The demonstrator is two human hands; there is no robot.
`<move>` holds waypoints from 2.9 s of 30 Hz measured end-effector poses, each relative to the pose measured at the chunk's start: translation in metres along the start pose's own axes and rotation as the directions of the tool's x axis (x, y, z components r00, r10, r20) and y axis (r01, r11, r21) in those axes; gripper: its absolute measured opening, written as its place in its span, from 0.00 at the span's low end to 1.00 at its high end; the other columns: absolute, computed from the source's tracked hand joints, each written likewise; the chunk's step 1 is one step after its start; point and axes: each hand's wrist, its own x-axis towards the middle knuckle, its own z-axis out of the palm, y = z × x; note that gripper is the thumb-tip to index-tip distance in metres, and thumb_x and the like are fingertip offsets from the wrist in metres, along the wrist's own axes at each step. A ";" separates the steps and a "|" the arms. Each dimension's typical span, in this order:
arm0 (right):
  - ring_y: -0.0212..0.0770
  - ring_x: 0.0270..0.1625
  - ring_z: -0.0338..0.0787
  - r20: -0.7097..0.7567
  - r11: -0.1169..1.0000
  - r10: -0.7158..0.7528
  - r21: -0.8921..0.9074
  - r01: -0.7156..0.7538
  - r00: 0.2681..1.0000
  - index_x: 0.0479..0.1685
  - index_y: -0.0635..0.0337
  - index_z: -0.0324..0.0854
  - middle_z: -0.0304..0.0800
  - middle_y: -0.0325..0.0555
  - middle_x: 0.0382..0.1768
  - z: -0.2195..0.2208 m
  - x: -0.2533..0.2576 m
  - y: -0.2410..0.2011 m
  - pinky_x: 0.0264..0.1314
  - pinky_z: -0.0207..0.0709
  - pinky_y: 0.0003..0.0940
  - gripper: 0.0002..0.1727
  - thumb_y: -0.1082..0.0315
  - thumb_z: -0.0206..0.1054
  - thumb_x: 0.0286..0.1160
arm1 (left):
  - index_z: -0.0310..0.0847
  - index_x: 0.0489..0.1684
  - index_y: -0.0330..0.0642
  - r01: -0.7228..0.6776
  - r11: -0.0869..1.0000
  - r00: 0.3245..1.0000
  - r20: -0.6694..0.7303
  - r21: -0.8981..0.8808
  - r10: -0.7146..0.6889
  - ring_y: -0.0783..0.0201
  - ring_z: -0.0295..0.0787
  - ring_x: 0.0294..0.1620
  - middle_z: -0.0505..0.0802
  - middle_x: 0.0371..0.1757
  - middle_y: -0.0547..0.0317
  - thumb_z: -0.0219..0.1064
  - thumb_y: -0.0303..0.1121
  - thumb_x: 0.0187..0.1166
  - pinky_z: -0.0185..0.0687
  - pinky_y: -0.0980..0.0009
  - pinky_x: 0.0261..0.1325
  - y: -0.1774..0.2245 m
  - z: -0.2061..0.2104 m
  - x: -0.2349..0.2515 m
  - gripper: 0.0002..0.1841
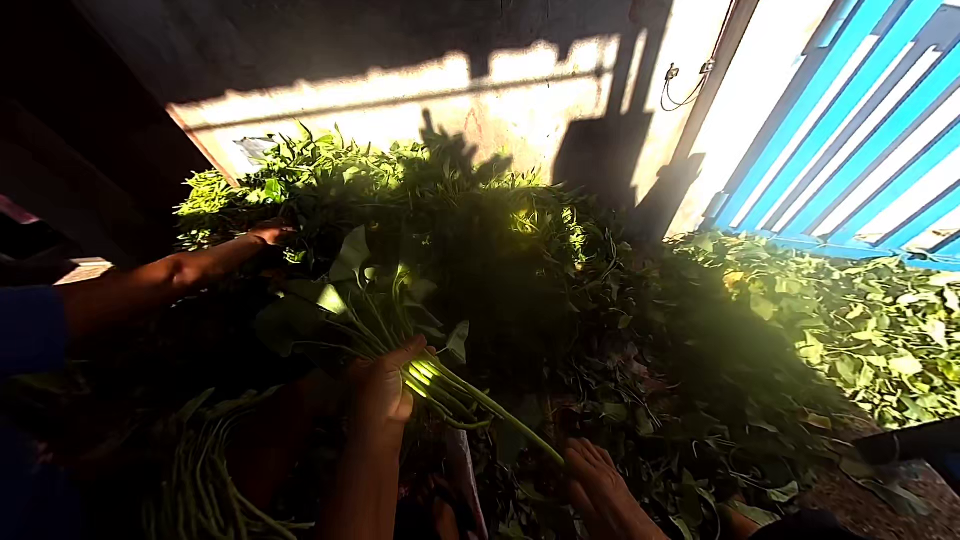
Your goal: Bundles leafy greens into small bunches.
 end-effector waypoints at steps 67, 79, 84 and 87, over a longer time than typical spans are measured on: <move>0.76 0.81 0.70 0.743 0.808 0.583 -0.491 -0.325 0.329 0.81 0.73 0.67 0.66 0.74 0.82 0.151 -0.051 0.078 0.68 0.76 0.74 0.35 0.59 0.68 0.80 | 0.82 0.51 0.39 0.176 0.982 0.984 0.049 -0.066 -0.173 0.57 0.96 0.43 0.94 0.43 0.53 0.66 0.26 0.82 0.95 0.57 0.51 0.003 0.011 0.006 0.06; 0.60 0.69 0.85 -0.171 0.573 0.799 -0.076 -0.816 0.576 0.65 0.64 0.82 0.80 0.64 0.70 0.073 0.010 0.148 0.69 0.81 0.54 0.19 0.69 0.60 0.79 | 0.83 0.52 0.37 0.184 0.982 0.983 -0.005 -0.042 -0.184 0.57 0.96 0.42 0.95 0.42 0.51 0.66 0.27 0.82 0.95 0.58 0.49 0.000 0.011 0.007 0.07; 0.63 0.86 0.68 -0.160 -0.049 0.986 0.047 -0.998 -0.056 0.79 0.63 0.73 0.62 0.69 0.85 0.044 -0.038 0.223 0.83 0.68 0.55 0.28 0.57 0.59 0.84 | 0.84 0.51 0.38 0.164 0.986 0.986 0.014 -0.037 -0.164 0.58 0.96 0.41 0.94 0.41 0.52 0.66 0.27 0.82 0.95 0.57 0.48 -0.001 0.009 0.008 0.06; 0.64 0.80 0.76 -0.035 0.147 0.989 0.035 -0.989 0.145 0.66 0.57 0.87 0.80 0.67 0.73 0.044 -0.061 0.238 0.80 0.68 0.64 0.23 0.53 0.70 0.77 | 0.84 0.49 0.38 0.179 0.983 0.984 0.021 -0.035 -0.179 0.58 0.96 0.40 0.95 0.40 0.53 0.65 0.27 0.83 0.95 0.59 0.47 0.000 0.013 0.006 0.05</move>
